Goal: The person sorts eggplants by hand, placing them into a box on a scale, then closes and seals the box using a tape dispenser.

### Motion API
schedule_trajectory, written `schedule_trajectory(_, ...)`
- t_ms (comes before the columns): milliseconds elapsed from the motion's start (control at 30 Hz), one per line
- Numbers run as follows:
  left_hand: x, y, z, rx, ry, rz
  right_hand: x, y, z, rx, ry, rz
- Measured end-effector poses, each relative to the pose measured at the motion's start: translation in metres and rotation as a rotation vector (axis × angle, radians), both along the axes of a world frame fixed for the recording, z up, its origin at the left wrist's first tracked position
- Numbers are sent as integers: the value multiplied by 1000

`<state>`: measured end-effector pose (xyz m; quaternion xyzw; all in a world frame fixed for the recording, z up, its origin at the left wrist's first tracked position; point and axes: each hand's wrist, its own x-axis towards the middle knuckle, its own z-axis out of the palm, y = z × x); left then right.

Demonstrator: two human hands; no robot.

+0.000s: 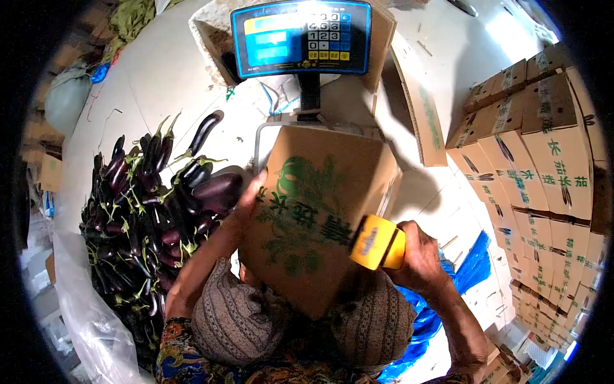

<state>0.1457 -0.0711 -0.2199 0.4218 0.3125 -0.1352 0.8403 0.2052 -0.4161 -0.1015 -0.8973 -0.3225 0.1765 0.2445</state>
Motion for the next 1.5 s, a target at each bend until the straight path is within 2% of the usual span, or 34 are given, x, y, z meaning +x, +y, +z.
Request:
schedule_trajectory(33, -2, 5, -44, 82, -50, 0, 7, 12, 19, -40, -30, 31)
schedule_trajectory(67, -8, 20, -75, 189, -241, -99, 9, 28, 34, -82, 1, 26)
schedule_trajectory(100, -8, 18, -67, 105, -178, -77, 10, 43, 47, -131, 60, 16)
schedule_trajectory(167, -6, 18, -27, -46, -68, 6, 9, 69, 55, -87, 7, 111)
schedule_trajectory(200, -1, 23, -7, 71, 122, -65, 11, 80, 53, -17, -90, 177)
schedule_trajectory(233, -5, 32, -18, 262, 52, -134, 13, 93, 51, 54, -184, 234)
schedule_trajectory(267, -13, 47, -43, 453, -13, -201, 11, 109, 53, 52, -68, 125)
schedule_trajectory(300, -19, 57, -55, 643, -75, -272, 10, 121, 54, 50, -72, 120)
schedule_trajectory(333, -16, 48, -9, 696, -162, -283, 8, 130, 53, 47, -76, 111)
schedule_trajectory(367, -12, 36, 40, 669, -131, -308, 8, 137, 52, 43, -82, 104)
schedule_trajectory(400, -7, 26, 63, 719, -186, -302, 7, 143, 49, 115, -90, 91)
schedule_trajectory(433, -4, 19, 74, 770, -241, -295, 6, 148, 50, 116, -91, 88)
schedule_trajectory(467, -2, 19, 76, 954, -332, -375, 6, 154, 51, 119, -95, 86)
schedule_trajectory(567, 1, 32, 73, 946, -300, -439, 9, 166, 54, 84, -65, 125)
schedule_trajectory(600, 3, 33, 79, 840, -297, -403, 8, 168, 55, 63, -41, 142)
schedule_trajectory(633, -5, 37, 89, 1080, -349, -515, 7, 173, 57, 9, -30, 154)
schedule_trajectory(700, -5, 36, 105, 998, -366, -460, 7, 181, 65, -99, -13, 170)
schedule_trajectory(767, 2, 35, 113, 878, -64, -373, 7, 176, 74, -120, 33, 186)
schedule_trajectory(800, 2, 36, 109, 954, -87, -380, 5, 174, 75, -132, 61, 199)
schedule_trajectory(900, 2, 35, 97, 996, -195, -386, -4, 149, 61, 50, -118, 151)
schedule_trajectory(967, 1, 40, 79, 1019, -232, -366, -8, 137, 60, -12, -124, 131)
schedule_trajectory(1100, -6, 60, 79, 1035, -52, -308, -17, 109, 50, -163, -141, 113)
schedule_trajectory(1133, -9, 63, 76, 1036, -131, -314, -15, 100, 46, -134, -148, 121)
schedule_trajectory(1200, -11, 59, 81, 1060, -87, -313, -9, 84, 38, -71, -164, 152)
schedule_trajectory(1367, -9, 56, 87, 1051, -58, -297, -1, 43, 12, -112, -191, 151)
schedule_trajectory(1433, -9, 54, 90, 1073, -52, -296, 0, 19, -18, -56, -147, 109)
schedule_trajectory(1500, -10, 56, 89, 1063, -77, -310, -1, -3, -44, 132, -261, 98)
